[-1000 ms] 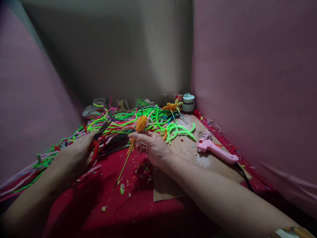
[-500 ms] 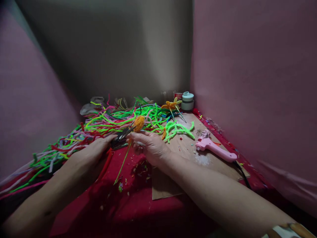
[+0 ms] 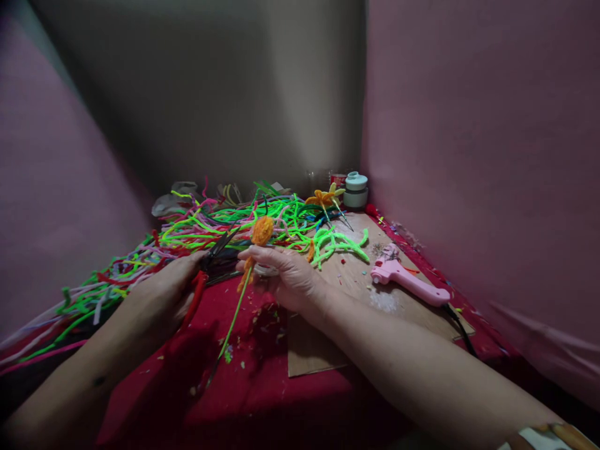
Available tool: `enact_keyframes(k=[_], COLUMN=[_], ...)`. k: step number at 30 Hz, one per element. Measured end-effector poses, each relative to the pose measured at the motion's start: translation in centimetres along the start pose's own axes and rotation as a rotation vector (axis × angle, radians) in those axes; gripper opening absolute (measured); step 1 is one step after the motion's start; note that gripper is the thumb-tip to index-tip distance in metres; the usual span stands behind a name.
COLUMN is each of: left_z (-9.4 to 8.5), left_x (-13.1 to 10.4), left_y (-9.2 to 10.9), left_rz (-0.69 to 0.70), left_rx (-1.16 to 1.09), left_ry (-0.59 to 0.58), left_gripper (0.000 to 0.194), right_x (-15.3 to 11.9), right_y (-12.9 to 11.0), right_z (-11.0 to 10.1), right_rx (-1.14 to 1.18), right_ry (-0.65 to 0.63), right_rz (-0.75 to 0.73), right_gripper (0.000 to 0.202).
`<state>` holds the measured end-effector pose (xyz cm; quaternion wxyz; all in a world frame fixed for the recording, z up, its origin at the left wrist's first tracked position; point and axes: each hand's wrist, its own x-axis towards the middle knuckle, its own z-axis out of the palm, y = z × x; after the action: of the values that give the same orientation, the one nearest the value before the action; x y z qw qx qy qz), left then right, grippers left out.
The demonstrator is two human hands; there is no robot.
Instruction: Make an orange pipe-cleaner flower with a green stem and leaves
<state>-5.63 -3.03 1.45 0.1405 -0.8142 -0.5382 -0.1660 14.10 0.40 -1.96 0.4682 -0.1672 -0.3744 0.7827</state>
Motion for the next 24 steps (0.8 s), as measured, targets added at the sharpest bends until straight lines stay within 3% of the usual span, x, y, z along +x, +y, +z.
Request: enact_keyframes(k=[6,13,16,20,24], left_z=[2.8,5.0,5.7,5.4,2.9], left_x=[-0.2,0.1,0.4,1.2,2.4], left_y=[-1.5,-1.9,-2.0,-2.0,-1.1], left_rz=[-0.053,0.045,0.054,0.054,0.028], left_rx=[0.139,0.113,0.094,0.057,-0.044], left_ry=[-0.202,-0.327,-0.321,-0.369,-0.337], left_gripper=[0.046,0.041,0.043,0.038,0.031], right_x=[0.0,0.1,0.1,0.0,0.0], right_y=[-0.6,-0.9,-0.7,-0.4,-0.1], right_z=[-0.2,-0.3,-0.4,-0.3,0.1], right_rx=[0.054,0.065,0.033,-0.015,-0.061], right_ry=[-0.031,-0.034,-0.012,-0.002,0.031], right_rz=[-0.089,-0.117,-0.11,-0.076,-0.112], right_gripper=[0.017,0.016,0.016,0.016,0.013])
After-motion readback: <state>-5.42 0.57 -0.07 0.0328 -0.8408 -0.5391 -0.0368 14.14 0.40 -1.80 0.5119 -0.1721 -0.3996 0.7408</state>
